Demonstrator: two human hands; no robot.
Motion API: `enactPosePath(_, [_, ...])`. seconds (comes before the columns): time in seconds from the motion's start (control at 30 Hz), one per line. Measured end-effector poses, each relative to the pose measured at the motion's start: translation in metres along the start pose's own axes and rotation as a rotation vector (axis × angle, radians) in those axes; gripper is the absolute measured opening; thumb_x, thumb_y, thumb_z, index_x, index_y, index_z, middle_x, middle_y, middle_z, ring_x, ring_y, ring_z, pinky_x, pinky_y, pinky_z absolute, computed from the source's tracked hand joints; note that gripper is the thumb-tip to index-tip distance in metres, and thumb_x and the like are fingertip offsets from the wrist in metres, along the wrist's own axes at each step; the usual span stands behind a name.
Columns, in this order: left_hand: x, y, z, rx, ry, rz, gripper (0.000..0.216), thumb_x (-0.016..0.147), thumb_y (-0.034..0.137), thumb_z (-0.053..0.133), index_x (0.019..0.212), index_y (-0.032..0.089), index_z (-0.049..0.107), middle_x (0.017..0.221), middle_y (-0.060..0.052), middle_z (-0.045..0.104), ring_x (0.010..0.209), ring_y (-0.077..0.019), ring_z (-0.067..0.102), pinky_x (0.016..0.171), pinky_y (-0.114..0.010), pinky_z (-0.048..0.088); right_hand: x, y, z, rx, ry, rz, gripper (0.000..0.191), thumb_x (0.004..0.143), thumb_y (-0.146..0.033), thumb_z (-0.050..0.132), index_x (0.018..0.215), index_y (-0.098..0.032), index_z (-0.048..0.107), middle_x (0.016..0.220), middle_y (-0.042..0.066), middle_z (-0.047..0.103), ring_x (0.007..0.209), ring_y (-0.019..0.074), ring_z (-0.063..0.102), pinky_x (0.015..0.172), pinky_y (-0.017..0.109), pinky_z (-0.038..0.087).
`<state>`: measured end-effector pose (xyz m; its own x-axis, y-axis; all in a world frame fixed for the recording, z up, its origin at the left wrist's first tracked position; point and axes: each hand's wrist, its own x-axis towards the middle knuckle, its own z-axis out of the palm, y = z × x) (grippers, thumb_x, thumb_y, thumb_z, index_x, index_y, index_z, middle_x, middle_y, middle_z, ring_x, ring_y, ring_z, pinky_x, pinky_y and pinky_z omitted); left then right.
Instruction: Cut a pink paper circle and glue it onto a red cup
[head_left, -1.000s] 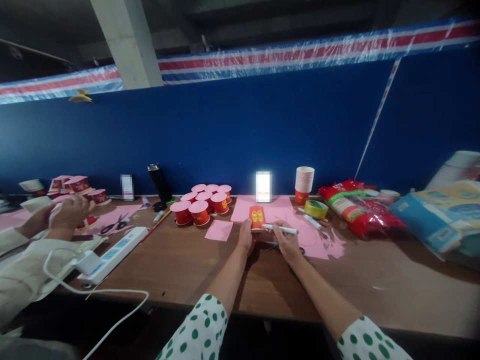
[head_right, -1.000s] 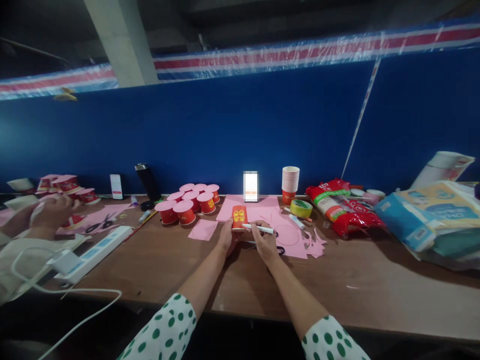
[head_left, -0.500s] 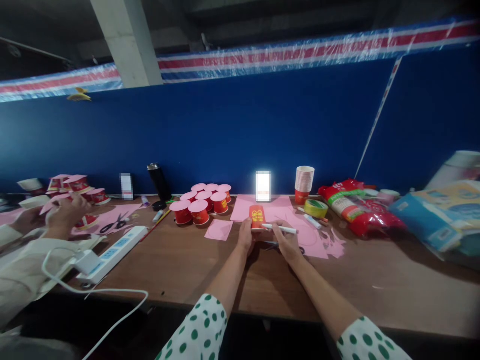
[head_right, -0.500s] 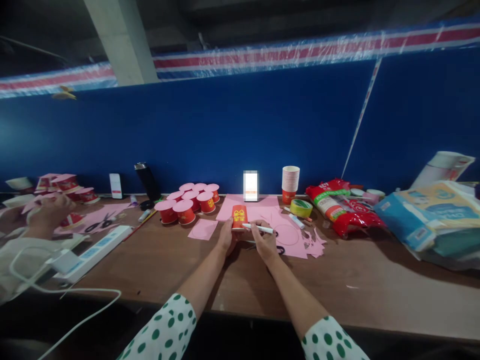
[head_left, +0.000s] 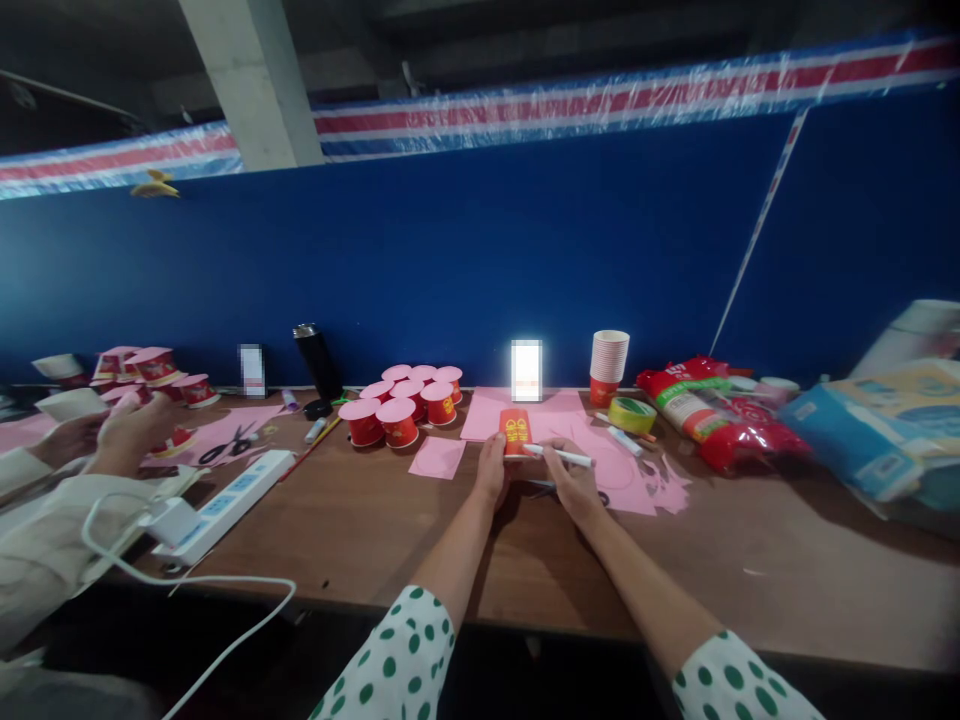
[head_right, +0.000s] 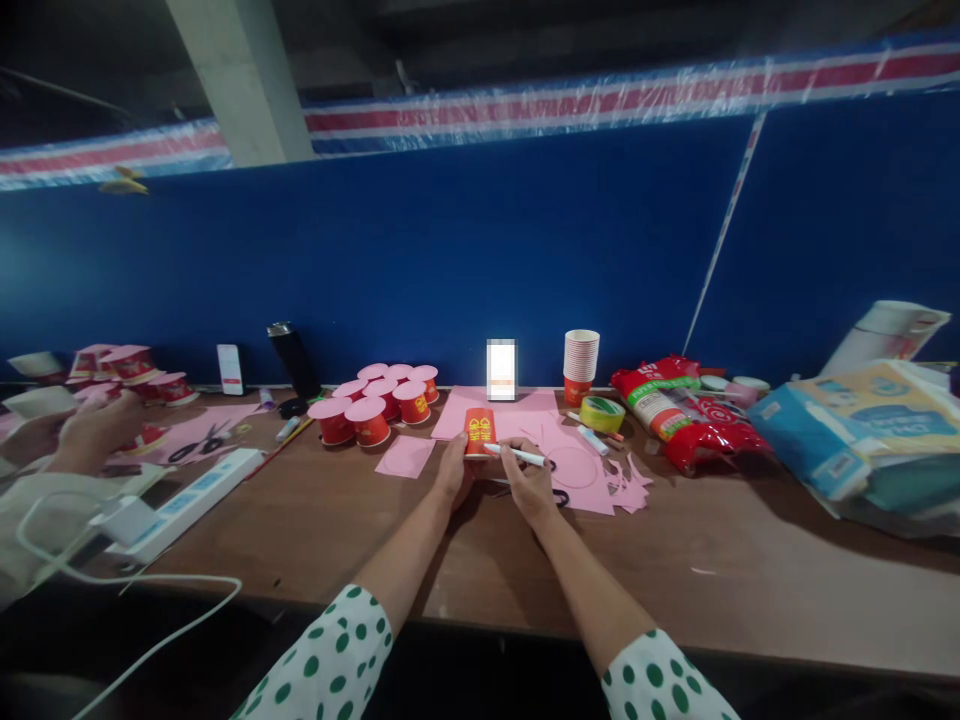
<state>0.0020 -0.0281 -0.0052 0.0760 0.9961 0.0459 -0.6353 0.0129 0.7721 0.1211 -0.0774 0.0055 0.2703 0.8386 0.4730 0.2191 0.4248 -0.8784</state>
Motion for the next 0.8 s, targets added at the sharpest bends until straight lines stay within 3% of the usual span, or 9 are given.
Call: enactPosePath(0.8, [0.0011,-0.0011,-0.0002,-0.002,-0.011,0.0,0.033,0.068,0.042,0.069,0.086,0.017,0.058,0.078,-0.002,0.065,0.068,-0.0147,0.06,0.066,-0.029,0.047,-0.0001,-0.0041,-0.0001,0.0,-0.021,-0.014,0.026,0.083,-0.041,0.054,0.076,-0.018,0.063,0.06,0.0,0.06,0.052,0.0132,0.049,0.05,0.025,0.038])
